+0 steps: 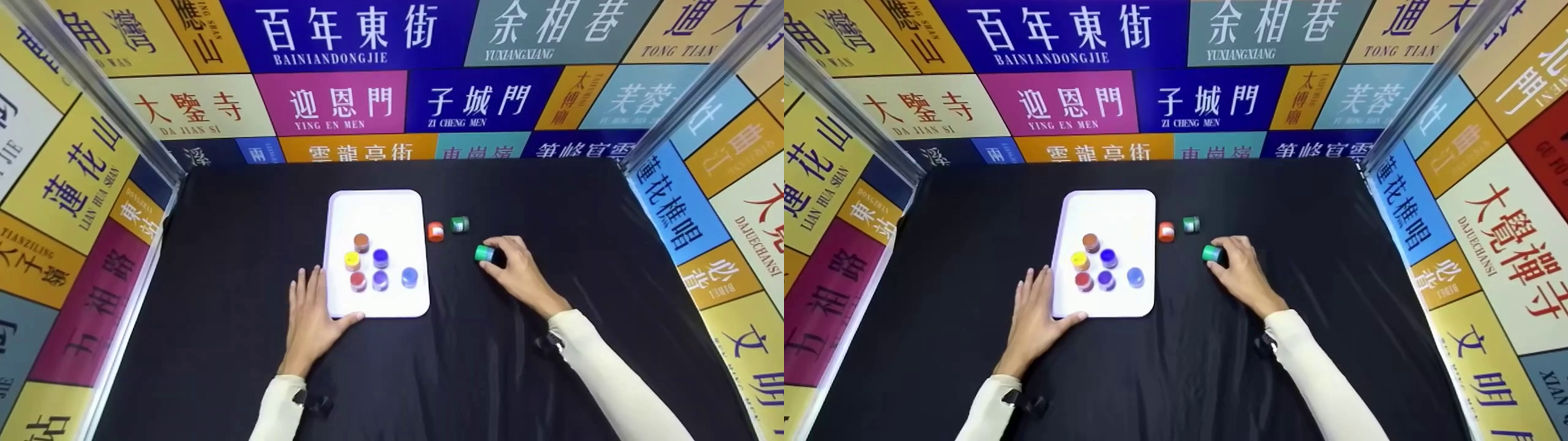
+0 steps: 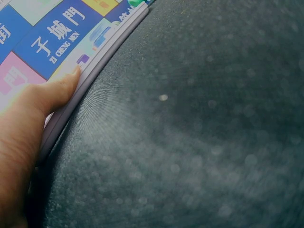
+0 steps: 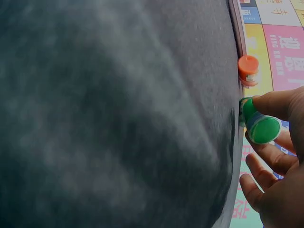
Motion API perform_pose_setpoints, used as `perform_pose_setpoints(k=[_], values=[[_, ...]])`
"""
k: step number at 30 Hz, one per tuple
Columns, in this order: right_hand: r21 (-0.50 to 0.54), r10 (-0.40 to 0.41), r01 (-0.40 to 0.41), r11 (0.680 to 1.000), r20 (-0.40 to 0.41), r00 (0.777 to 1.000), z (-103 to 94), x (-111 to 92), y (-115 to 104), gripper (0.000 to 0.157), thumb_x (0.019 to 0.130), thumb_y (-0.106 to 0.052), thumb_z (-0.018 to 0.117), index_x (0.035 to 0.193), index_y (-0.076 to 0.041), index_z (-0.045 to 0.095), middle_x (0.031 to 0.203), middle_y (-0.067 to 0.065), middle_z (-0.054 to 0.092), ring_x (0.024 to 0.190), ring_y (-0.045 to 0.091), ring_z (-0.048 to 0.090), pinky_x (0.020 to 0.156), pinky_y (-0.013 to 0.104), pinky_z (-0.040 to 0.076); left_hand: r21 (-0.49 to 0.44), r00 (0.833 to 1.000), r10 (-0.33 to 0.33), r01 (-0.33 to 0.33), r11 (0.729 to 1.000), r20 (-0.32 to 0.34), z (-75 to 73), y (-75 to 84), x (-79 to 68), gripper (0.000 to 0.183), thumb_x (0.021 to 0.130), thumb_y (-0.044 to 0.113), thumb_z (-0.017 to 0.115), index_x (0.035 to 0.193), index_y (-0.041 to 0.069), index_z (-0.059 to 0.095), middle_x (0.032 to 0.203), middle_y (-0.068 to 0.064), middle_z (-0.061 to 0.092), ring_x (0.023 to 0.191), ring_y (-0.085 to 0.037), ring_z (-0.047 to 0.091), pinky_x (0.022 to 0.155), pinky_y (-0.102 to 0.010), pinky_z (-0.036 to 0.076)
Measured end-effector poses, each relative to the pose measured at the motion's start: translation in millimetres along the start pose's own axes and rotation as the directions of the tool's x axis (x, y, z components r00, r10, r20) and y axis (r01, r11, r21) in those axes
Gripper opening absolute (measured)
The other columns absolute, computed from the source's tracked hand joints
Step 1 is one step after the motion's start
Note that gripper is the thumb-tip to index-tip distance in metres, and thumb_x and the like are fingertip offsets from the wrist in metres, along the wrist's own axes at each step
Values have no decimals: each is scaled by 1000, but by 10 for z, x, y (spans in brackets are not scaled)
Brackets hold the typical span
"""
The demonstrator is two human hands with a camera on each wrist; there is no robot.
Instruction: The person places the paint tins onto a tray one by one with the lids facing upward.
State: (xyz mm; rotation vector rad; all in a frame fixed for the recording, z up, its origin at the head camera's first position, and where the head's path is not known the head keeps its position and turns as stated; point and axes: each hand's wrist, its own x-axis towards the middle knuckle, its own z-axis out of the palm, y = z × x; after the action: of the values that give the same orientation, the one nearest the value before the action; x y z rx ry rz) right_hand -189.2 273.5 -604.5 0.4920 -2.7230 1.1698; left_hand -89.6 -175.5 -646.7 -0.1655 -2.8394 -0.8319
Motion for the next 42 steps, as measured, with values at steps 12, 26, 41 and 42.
perform_pose_setpoints(k=[12,26,41,42], values=[[13,-49,49,999,19,999,171,87,-119,37,91,-5,89,125,-1,73,124,15,72,124,33,58,107,49,49,-18,1000,10,-11,1000,-18,-4,4,-1,128,81,76,83,171,0,33,176,-24,34,167,-50,13,137,-62,5],[28,-191,191,981,37,981,389,236,-333,37,90,-4,90,123,0,76,120,10,74,120,33,59,105,44,48,-13,1000,8,-8,1000,-15,1,10,-10,129,81,77,82,171,-1,32,177,-24,33,168,-49,12,137,-61,4],[52,-248,245,968,65,967,572,341,-499,38,91,-6,90,126,2,75,121,11,72,120,32,59,106,44,49,0,1000,3,-3,1000,-2,4,-4,2,129,82,78,80,172,0,31,177,-23,32,168,-48,12,137,-59,3],[57,-251,247,967,66,966,585,348,-511,38,91,-6,90,126,2,75,122,12,72,120,32,59,107,44,49,0,1000,3,-3,1000,-2,2,-4,3,129,82,78,80,172,0,31,177,-23,32,168,-48,12,137,-59,3]])
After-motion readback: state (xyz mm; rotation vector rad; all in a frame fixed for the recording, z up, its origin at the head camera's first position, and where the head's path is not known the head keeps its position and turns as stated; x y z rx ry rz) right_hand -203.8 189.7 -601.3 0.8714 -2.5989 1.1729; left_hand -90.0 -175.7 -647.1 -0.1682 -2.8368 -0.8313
